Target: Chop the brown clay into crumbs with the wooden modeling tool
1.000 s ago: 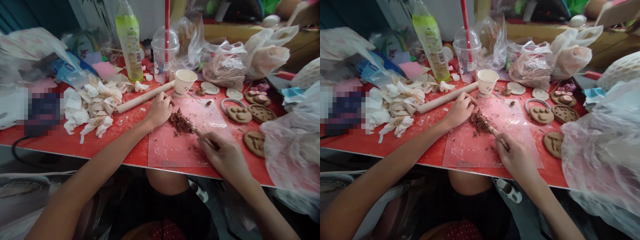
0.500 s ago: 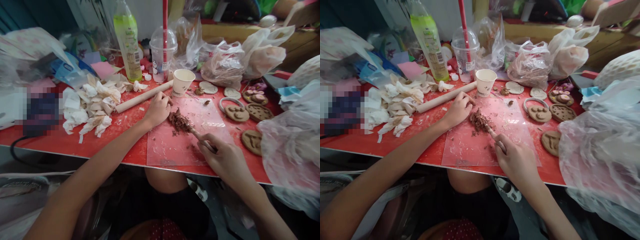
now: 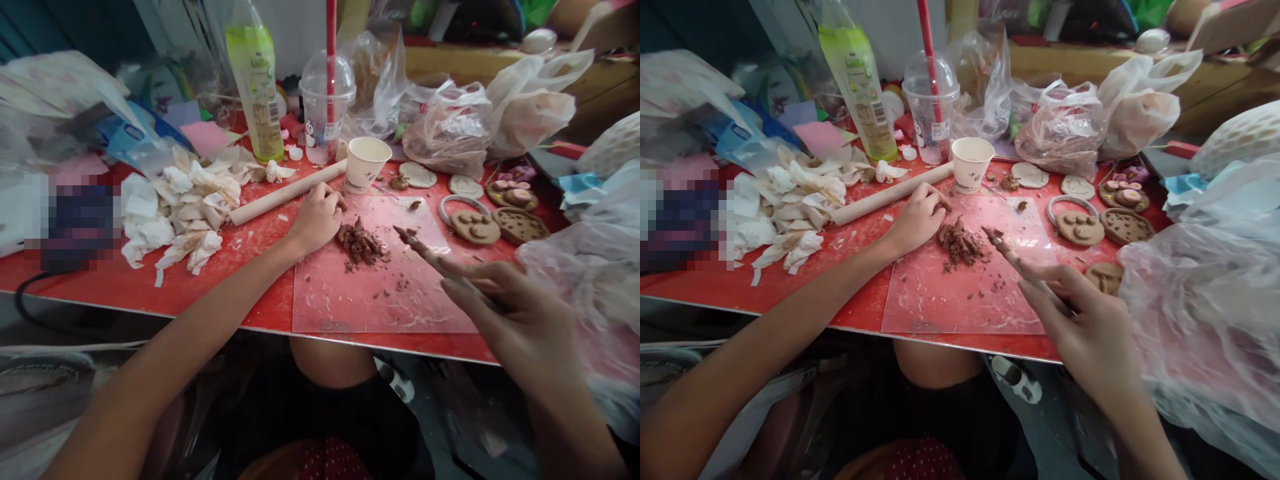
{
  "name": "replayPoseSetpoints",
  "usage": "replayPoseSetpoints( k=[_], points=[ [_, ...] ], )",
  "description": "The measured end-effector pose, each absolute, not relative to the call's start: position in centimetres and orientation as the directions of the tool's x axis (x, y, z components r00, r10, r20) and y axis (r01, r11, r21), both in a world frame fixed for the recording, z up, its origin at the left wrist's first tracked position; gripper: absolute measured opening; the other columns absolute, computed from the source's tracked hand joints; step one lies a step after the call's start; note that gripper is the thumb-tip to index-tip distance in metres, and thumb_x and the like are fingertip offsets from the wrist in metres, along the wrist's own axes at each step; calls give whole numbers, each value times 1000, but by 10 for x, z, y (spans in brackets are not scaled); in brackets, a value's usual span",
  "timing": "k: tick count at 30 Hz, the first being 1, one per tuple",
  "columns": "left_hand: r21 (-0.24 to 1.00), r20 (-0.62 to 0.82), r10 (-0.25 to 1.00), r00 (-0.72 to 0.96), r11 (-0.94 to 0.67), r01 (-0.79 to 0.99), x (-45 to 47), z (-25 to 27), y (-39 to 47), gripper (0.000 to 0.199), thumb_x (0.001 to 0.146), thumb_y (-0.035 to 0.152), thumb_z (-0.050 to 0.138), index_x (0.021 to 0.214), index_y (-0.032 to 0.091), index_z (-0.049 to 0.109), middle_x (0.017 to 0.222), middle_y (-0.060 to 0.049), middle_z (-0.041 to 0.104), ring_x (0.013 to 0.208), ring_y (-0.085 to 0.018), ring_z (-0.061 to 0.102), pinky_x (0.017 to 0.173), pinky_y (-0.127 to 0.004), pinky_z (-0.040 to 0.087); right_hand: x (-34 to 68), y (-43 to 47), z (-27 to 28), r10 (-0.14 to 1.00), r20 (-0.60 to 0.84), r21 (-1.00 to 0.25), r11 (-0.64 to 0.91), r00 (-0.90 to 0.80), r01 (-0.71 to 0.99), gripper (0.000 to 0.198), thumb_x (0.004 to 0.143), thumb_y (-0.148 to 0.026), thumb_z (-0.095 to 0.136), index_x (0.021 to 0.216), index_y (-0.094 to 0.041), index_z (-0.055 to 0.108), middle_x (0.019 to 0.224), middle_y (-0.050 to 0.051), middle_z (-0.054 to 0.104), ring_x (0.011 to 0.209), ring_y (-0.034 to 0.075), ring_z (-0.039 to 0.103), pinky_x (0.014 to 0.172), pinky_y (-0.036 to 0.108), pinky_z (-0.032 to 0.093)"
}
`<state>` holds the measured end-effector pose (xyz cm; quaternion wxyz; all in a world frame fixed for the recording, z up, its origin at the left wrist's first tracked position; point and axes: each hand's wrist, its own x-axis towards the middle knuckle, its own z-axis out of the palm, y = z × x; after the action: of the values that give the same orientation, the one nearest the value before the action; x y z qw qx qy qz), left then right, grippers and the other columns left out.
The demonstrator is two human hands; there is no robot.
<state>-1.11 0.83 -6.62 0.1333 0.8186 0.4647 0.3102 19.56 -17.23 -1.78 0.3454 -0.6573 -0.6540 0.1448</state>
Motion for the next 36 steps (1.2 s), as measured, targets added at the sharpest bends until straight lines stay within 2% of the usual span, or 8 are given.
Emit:
replayPoseSetpoints(
  k=[2, 6, 11, 15, 19, 29, 33, 36],
  points=[
    [510, 381, 847, 370, -527, 680, -11, -66, 9, 18, 86, 6, 46, 90, 12, 63, 104, -10, 54, 104, -20, 54, 104, -37, 44, 190, -160, -19, 972, 219, -673, 89, 83, 734, 24, 86, -43, 58, 95, -21, 63, 60, -1, 62, 49, 11, 49, 44, 23, 34],
    [517, 388, 843, 373, -534, 669, -12, -68, 9, 18, 86, 6, 46, 90, 13, 62, 103, -9, 53, 103, -19, 54, 103, -37, 44, 178, -139, -29, 990, 143, -624, 92, -3, 776, 25, 89, -42, 53, 91, -19, 63, 67, 1, 68, 46, 9, 46, 48, 23, 37],
    [518, 392, 840, 375, -539, 664, -12, -68, 10, 18, 85, 6, 46, 89, 15, 61, 103, -9, 53, 103, -19, 54, 103, -37, 44, 177, -139, -38, 983, 181, -606, 83, 35, 791, 32, 88, -49, 53, 86, -19, 65, 66, 2, 69, 42, 8, 41, 43, 23, 33],
    [517, 362, 854, 372, -517, 682, -11, -65, 8, 19, 86, 5, 46, 91, 12, 62, 105, -12, 53, 105, -21, 54, 104, -37, 43, 176, -143, -39, 985, 167, -584, 58, 50, 810, 37, 88, -52, 50, 88, -20, 68, 53, 0, 60, 41, 10, 42, 41, 23, 30],
    [525, 363, 855, 370, -515, 677, -12, -63, 7, 19, 86, 5, 45, 90, 12, 63, 104, -11, 53, 105, -20, 54, 104, -36, 43, 175, -147, -37, 988, 136, -546, 11, 76, 838, 34, 87, -51, 52, 89, -21, 69, 50, -1, 56, 42, 12, 45, 42, 24, 29],
    [531, 388, 847, 362, -527, 664, -13, -67, 9, 19, 85, 5, 46, 88, 14, 62, 103, -9, 54, 100, -19, 54, 101, -36, 45, 184, -160, -39, 984, 151, -419, -21, 93, 908, 37, 86, -51, 48, 87, -21, 70, 56, 2, 66, 40, 13, 50, 44, 25, 32],
    [530, 378, 852, 361, -519, 670, -12, -65, 8, 19, 85, 4, 46, 88, 12, 63, 103, -10, 54, 101, -19, 54, 101, -35, 45, 195, -168, -37, 993, 75, -555, -38, 95, 831, 34, 85, -52, 52, 88, -22, 68, 57, 1, 65, 44, 14, 52, 46, 25, 34],
    [526, 360, 854, 376, -518, 674, -12, -63, 7, 19, 86, 4, 46, 91, 9, 64, 104, -12, 54, 103, -20, 54, 102, -35, 45, 203, -173, -30, 975, 93, -699, -80, 202, 711, 31, 84, -52, 55, 87, -22, 63, 53, -1, 58, 44, 12, 46, 44, 25, 31]
  ],
)
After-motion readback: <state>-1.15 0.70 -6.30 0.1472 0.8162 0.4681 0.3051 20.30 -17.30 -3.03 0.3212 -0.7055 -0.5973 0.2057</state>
